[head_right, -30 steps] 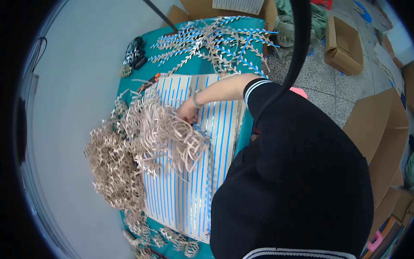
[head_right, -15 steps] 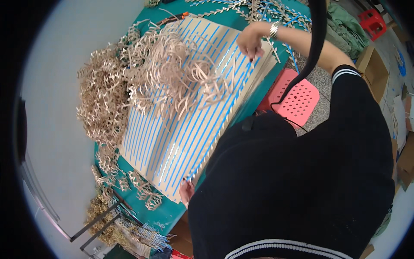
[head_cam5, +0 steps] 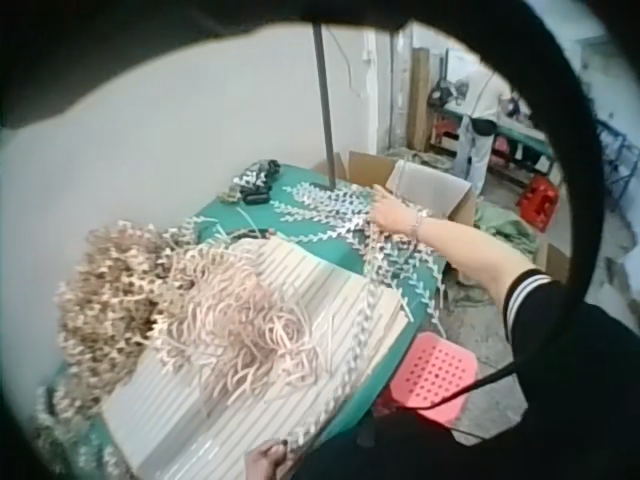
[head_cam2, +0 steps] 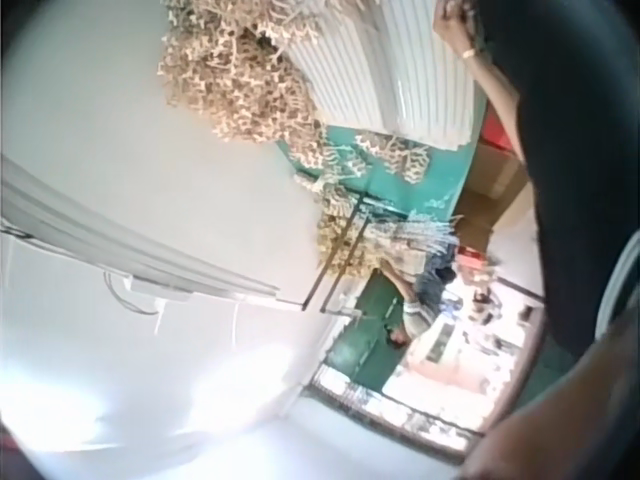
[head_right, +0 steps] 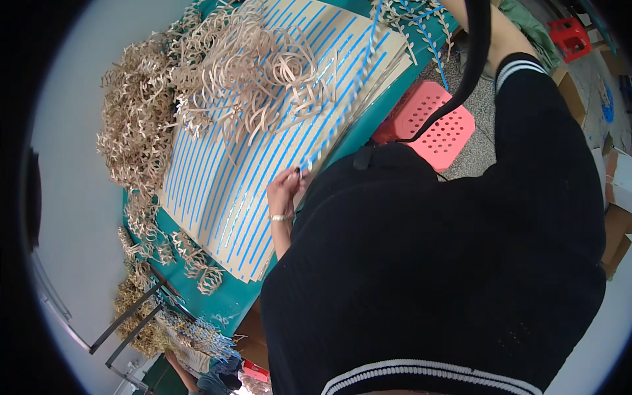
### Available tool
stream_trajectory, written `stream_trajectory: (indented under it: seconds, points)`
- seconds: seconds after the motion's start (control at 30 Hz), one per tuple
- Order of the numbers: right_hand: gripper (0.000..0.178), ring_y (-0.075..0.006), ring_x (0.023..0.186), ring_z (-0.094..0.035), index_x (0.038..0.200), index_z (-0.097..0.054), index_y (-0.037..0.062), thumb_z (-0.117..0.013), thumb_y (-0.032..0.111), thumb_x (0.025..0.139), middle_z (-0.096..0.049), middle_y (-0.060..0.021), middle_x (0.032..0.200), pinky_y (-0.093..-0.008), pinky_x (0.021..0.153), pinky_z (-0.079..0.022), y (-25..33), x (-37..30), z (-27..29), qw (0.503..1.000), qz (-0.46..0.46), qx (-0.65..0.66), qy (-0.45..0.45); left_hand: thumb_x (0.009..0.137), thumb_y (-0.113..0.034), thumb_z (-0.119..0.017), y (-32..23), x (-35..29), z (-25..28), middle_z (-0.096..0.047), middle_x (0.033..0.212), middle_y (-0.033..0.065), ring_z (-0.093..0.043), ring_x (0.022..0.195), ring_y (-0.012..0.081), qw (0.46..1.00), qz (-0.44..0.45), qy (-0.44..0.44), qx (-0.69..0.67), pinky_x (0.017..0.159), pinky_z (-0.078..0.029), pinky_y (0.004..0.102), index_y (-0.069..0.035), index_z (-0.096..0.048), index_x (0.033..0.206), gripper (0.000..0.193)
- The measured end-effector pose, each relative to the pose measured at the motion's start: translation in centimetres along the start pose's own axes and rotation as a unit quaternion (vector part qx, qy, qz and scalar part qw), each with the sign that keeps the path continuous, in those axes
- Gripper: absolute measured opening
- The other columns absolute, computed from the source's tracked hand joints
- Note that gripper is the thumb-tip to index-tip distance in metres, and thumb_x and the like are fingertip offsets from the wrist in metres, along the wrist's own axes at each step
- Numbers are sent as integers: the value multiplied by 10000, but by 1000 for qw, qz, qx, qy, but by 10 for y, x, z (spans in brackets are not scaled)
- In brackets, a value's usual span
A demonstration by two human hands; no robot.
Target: The person peels cutout straps from backing sheets, wraps and attaches them into looped shapes by hand, and places finished components into a cardboard box.
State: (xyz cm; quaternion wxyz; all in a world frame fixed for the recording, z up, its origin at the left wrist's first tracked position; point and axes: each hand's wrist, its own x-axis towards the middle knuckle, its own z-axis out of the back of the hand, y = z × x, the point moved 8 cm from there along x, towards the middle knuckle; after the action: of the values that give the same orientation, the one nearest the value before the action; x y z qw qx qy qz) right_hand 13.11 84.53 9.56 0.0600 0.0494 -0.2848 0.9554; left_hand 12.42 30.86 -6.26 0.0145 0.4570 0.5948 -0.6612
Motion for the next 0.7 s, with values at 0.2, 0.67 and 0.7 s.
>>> stream_trajectory:
  seconds: [0.2, 0.67, 0.7]
  points:
    - [170, -329, 850, -578, 878, -572, 37, -547, 130, 737, -594, -174, 776, -458, 796, -448, 101, 9, 44, 972, -20, 199, -122, 859, 7, -513, -6, 22, -22, -645, 945, 237, -650, 675, 218, 990, -17, 23, -136, 632, -564, 285, 120, -519, 1121, 285]
    - [951, -292, 1076, -547, 1393, -196, 149, -775, 245, 644, -443, -177, 1292, -356, 817, -510, 350, 73, 110, 508, -204, 837, 11, 891, -40, -482, 16, 23, -18, -643, 1006, 204, -662, 722, 193, 991, 18, 74, -107, 606, -560, 240, 87, -473, 1197, 332]
    - [937, -270, 1046, -552, 1388, -203, 160, -773, 223, 647, -455, -163, 1273, -344, 756, -529, 371, 84, 114, 473, -195, 858, 40, 897, -46, -473, 16, 25, -21, -649, 994, 195, -661, 705, 182, 989, 21, 92, -117, 589, -557, 229, 87, -477, 1193, 324]
